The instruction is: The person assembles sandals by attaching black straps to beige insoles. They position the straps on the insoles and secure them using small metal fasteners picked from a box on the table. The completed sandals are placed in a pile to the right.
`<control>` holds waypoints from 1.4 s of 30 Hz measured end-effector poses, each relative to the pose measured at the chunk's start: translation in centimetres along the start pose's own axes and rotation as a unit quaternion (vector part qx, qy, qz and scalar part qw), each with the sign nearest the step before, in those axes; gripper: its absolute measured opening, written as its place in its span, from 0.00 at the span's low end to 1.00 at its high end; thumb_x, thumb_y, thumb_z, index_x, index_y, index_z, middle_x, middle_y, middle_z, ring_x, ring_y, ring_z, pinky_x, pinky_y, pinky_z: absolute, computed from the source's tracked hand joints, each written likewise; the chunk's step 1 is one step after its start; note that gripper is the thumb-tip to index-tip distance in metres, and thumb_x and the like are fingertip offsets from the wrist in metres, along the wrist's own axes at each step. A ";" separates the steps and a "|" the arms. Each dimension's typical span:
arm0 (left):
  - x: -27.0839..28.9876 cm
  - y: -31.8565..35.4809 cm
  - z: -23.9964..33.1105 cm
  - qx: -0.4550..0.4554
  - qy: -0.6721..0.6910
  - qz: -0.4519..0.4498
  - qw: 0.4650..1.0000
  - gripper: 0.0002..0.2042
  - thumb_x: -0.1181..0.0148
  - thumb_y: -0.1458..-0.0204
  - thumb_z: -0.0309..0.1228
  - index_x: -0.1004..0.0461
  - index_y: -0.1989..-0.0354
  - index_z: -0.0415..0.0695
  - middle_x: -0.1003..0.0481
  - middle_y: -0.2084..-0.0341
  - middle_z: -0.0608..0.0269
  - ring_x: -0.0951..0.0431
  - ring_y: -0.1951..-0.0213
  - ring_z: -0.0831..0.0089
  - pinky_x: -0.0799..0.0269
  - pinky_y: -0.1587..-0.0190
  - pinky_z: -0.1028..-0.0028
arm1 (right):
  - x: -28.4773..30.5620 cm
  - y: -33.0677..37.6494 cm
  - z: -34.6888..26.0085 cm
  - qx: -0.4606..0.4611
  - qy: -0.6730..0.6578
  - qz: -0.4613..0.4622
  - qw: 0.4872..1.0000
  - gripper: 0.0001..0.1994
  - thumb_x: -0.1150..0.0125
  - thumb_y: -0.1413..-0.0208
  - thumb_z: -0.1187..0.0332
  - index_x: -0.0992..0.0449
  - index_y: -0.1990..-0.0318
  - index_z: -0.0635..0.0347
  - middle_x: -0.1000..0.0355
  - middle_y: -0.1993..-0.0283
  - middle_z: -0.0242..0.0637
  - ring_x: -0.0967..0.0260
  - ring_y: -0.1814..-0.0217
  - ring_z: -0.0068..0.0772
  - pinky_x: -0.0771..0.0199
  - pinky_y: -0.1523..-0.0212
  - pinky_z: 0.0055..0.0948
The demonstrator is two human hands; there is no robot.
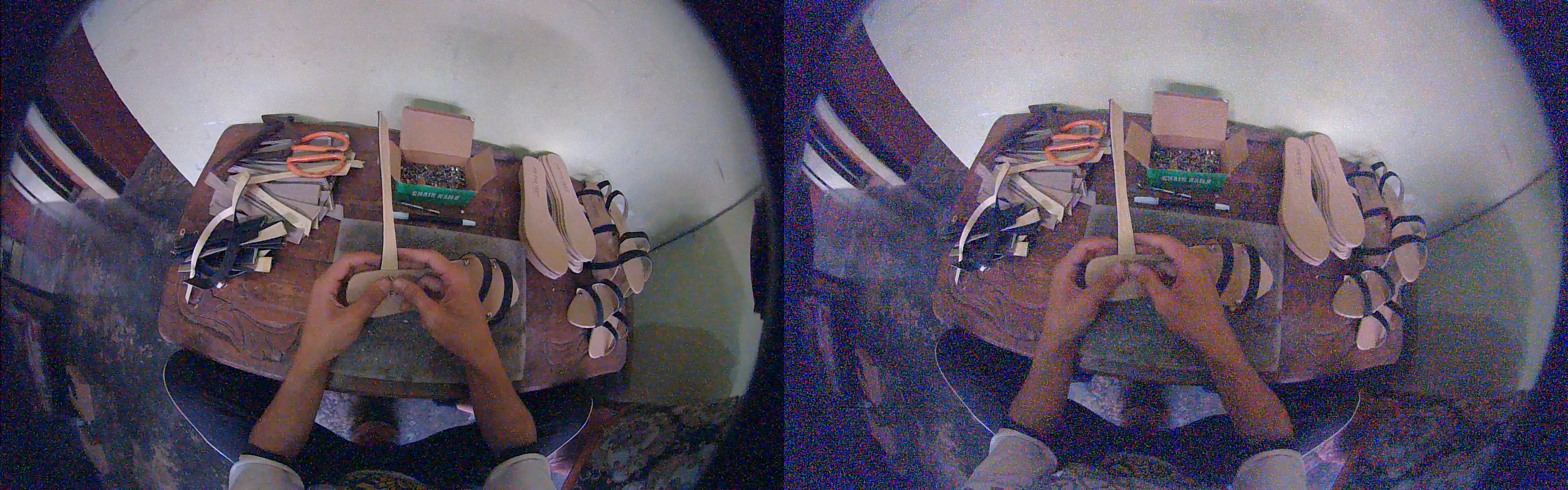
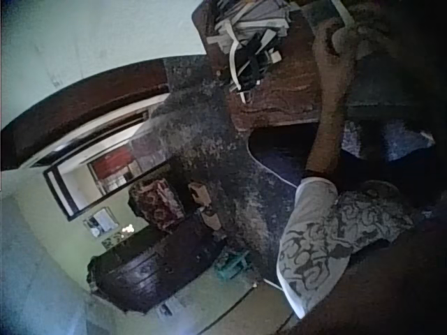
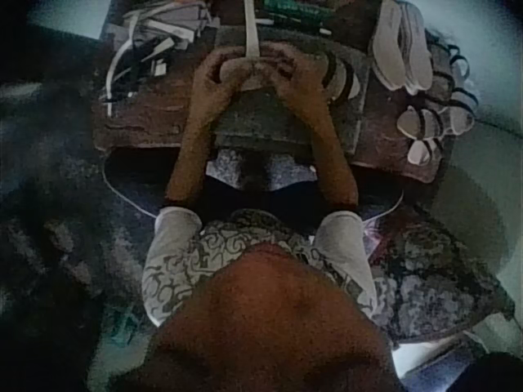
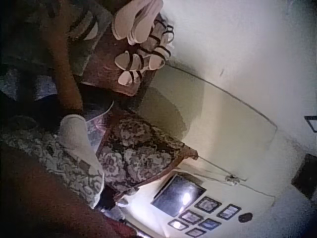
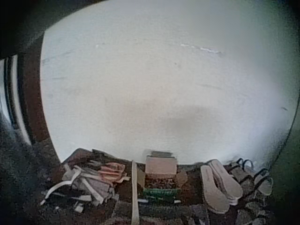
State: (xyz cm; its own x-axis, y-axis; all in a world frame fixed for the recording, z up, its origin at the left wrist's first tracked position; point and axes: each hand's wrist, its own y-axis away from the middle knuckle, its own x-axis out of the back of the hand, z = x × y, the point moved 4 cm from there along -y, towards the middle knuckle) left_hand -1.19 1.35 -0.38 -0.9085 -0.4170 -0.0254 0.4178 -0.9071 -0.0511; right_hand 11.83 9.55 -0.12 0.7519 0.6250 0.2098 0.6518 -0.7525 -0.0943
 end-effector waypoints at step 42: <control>0.3 0.5 -0.6 -0.032 -0.086 0.055 0.994 0.07 0.41 0.49 0.26 0.25 0.62 0.38 0.23 0.71 0.62 0.26 0.66 0.79 0.31 0.62 0.77 | -0.7 -0.5 0.3 -0.014 0.088 0.034 0.995 0.09 0.38 0.49 0.76 0.32 0.62 0.65 0.27 0.68 0.37 0.27 0.71 0.23 0.24 0.72 0.21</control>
State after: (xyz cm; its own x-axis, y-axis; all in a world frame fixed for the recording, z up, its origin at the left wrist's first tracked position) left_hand -1.27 0.86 -1.03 -0.8422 -0.5216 0.1363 0.5083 -0.8525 -0.1217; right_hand 10.95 9.55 -0.54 0.7634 0.5289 0.3707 0.5957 -0.7984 -0.0876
